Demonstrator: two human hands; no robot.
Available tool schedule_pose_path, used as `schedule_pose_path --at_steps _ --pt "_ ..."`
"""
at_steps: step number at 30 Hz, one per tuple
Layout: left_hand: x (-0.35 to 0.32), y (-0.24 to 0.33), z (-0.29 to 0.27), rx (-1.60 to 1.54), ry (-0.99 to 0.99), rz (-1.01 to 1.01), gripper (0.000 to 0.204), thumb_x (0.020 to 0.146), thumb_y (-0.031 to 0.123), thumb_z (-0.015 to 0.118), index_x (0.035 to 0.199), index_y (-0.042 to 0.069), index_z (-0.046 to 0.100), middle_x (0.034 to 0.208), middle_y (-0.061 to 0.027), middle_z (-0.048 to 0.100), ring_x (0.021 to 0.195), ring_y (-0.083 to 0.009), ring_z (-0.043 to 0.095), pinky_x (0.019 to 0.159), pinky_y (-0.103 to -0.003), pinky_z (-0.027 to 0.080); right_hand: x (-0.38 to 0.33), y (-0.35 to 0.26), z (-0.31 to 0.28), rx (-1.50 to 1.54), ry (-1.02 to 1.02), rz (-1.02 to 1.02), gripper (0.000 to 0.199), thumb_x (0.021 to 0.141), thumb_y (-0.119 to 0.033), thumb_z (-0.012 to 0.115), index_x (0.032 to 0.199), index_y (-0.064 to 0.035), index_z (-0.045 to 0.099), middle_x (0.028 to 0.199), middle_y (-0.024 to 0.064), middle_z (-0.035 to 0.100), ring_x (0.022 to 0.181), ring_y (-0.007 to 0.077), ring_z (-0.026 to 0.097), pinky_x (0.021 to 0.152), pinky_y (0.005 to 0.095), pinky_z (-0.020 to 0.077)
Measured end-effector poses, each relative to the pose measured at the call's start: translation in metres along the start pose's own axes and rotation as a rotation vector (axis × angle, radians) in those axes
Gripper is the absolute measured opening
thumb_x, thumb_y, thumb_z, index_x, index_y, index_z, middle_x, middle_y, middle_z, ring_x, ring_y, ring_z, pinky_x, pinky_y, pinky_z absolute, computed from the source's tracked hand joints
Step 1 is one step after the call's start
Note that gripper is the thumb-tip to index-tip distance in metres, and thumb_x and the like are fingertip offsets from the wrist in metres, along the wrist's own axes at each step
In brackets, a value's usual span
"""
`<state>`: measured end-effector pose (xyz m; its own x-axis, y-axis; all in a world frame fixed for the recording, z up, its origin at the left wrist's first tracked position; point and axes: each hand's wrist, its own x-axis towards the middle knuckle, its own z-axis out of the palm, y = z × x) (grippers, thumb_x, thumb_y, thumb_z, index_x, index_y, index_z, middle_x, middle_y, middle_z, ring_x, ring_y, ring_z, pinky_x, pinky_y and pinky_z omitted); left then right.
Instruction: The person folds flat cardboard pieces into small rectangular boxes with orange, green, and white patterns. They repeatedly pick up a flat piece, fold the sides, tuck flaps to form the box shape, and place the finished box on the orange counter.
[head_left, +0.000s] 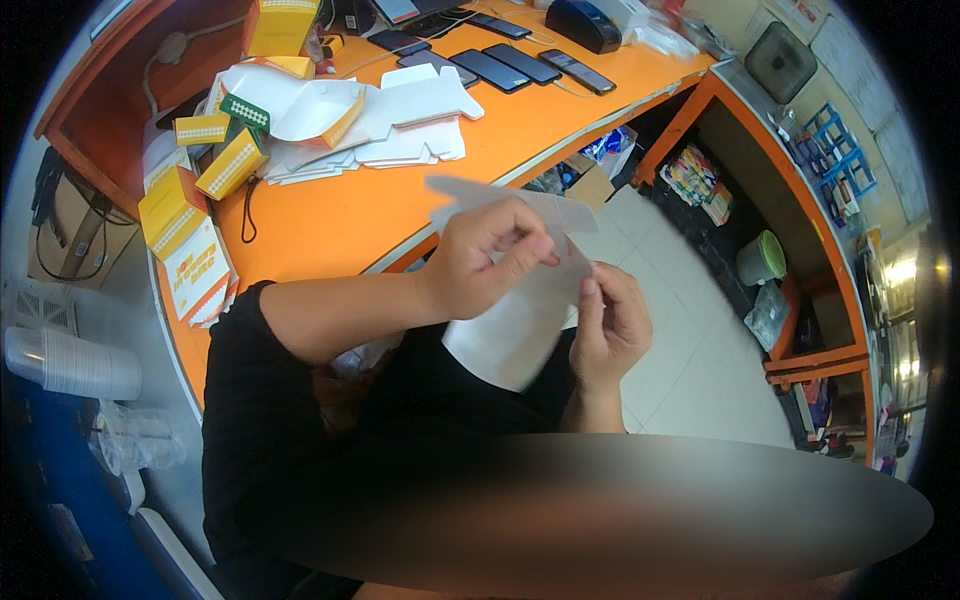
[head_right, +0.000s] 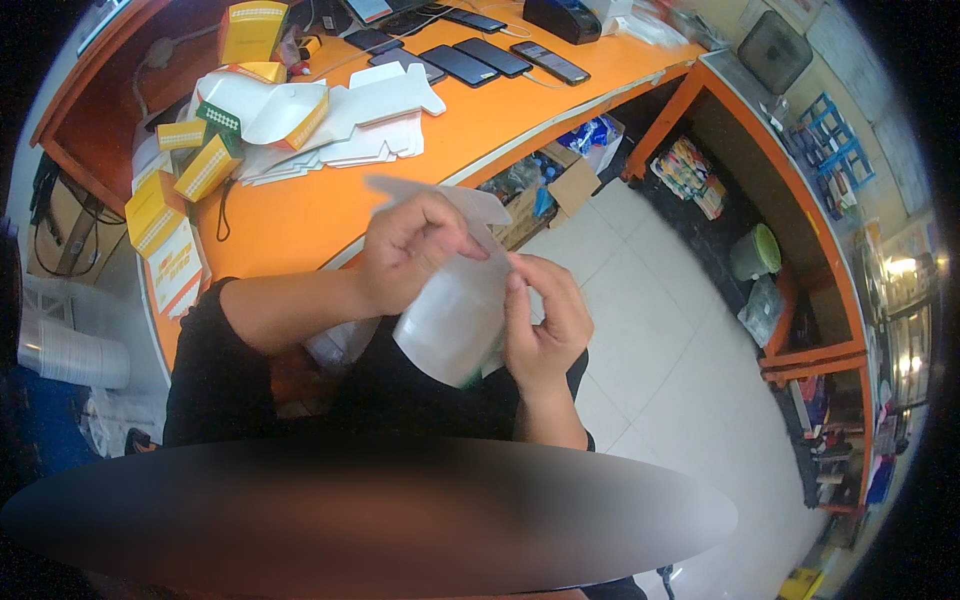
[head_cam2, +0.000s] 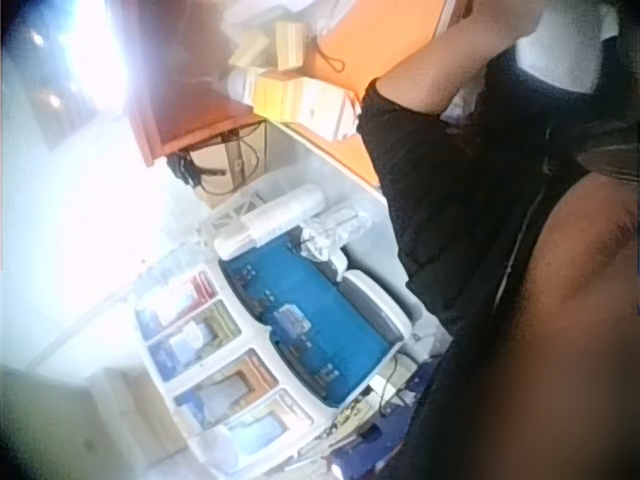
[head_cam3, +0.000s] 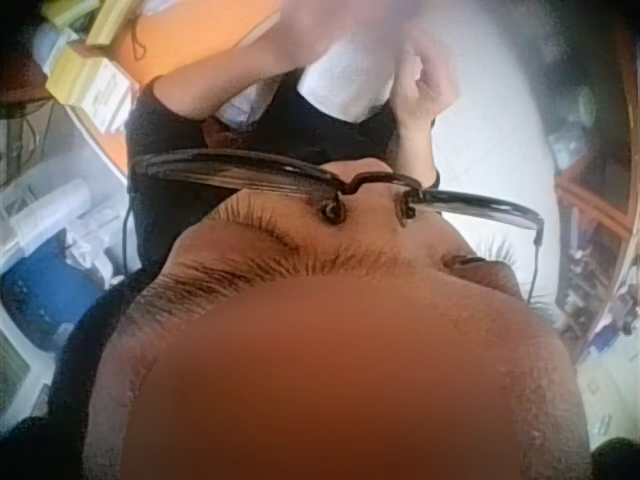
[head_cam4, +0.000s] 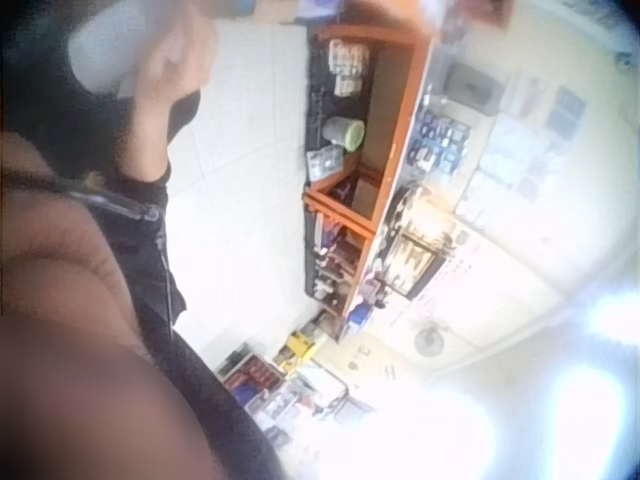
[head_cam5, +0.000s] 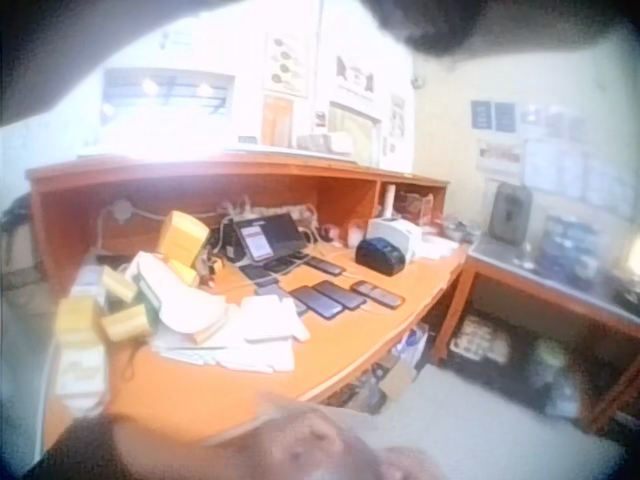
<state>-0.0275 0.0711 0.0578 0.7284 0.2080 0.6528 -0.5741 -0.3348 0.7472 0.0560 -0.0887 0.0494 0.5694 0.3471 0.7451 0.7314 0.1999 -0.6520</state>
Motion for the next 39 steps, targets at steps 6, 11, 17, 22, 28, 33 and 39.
schedule_pose_path --at_steps 6,11,17,22,28,33,39 --pt "0.004 0.002 -0.003 -0.403 0.043 -0.259 0.017 0.104 0.019 0.053 0.103 0.002 0.053 0.096 -0.0042 0.057 0.093 -0.0103 0.061 0.083 -0.028 0.053 -0.003 0.005 0.002 -0.005 -0.15 -0.136 0.017 0.081 0.005 0.068 0.098 0.0003 0.069 0.097 0.0141 0.068 0.094 0.0259 0.068 0.081 0.0318 0.0528" --pt "0.006 0.001 0.004 -0.563 0.136 -0.356 0.017 0.104 0.018 0.049 0.111 0.002 0.053 0.106 -0.0063 0.062 0.103 -0.0125 0.062 0.088 -0.028 0.053 -0.002 0.008 0.0 -0.021 -0.08 0.002 0.012 0.082 0.002 0.068 0.093 -0.0003 0.067 0.099 0.0142 0.067 0.093 0.0254 0.066 0.084 0.0325 0.0511" --pt "-0.004 -0.002 0.015 -0.105 0.003 -0.238 0.009 0.095 0.006 0.064 0.103 0.001 0.064 0.098 -0.0054 0.067 0.091 -0.0096 0.067 0.081 -0.025 0.055 -0.01 0.01 0.01 -0.08 0.183 -0.048 0.009 0.082 0.001 0.069 0.091 -0.0005 0.066 0.104 0.016 0.066 0.095 0.0263 0.065 0.086 0.0337 0.0503" --pt "-0.009 0.0 0.018 -0.175 0.015 -0.246 0.013 0.091 0.007 0.071 0.103 0.002 0.07 0.095 -0.0057 0.072 0.088 -0.0091 0.068 0.079 -0.024 0.055 -0.013 0.005 0.011 -0.037 0.198 -0.048 0.011 0.082 0.002 0.069 0.092 0.0 0.067 0.106 0.017 0.067 0.095 0.0252 0.066 0.086 0.0326 0.0509" --pt "-0.009 0.003 0.02 -0.256 0.031 -0.367 0.015 0.09 0.007 0.071 0.104 0.0 0.069 0.095 -0.0065 0.072 0.091 -0.0099 0.068 0.08 -0.024 0.055 -0.019 0.001 0.014 -0.026 0.18 -0.073 0.011 0.083 0.001 0.071 0.094 0.0004 0.069 0.109 0.018 0.067 0.096 0.0251 0.066 0.086 0.0319 0.0515" --pt "-0.008 0.004 0.018 -0.355 -0.002 -0.419 0.021 0.091 0.006 0.07 0.11 -0.002 0.062 0.1 -0.0081 0.071 0.095 -0.013 0.068 0.084 -0.027 0.055 -0.02 0.006 0.012 0.117 0.105 -0.021 0.009 0.086 -0.004 0.073 0.095 0.0 0.072 0.112 0.0175 0.065 0.098 0.0236 0.065 0.086 0.0325 0.0512" --pt "-0.005 0.0 0.016 -0.439 -0.075 -0.485 0.022 0.093 0.006 0.067 0.113 -0.001 0.061 0.106 -0.0084 0.069 0.1 -0.0147 0.067 0.09 -0.03 0.054 -0.016 0.016 0.004 0.262 0.045 0.138 0.018 0.087 -0.009 0.076 0.101 0.0008 0.071 0.115 0.0132 0.062 0.103 0.0203 0.062 0.087 0.0323 0.0503"
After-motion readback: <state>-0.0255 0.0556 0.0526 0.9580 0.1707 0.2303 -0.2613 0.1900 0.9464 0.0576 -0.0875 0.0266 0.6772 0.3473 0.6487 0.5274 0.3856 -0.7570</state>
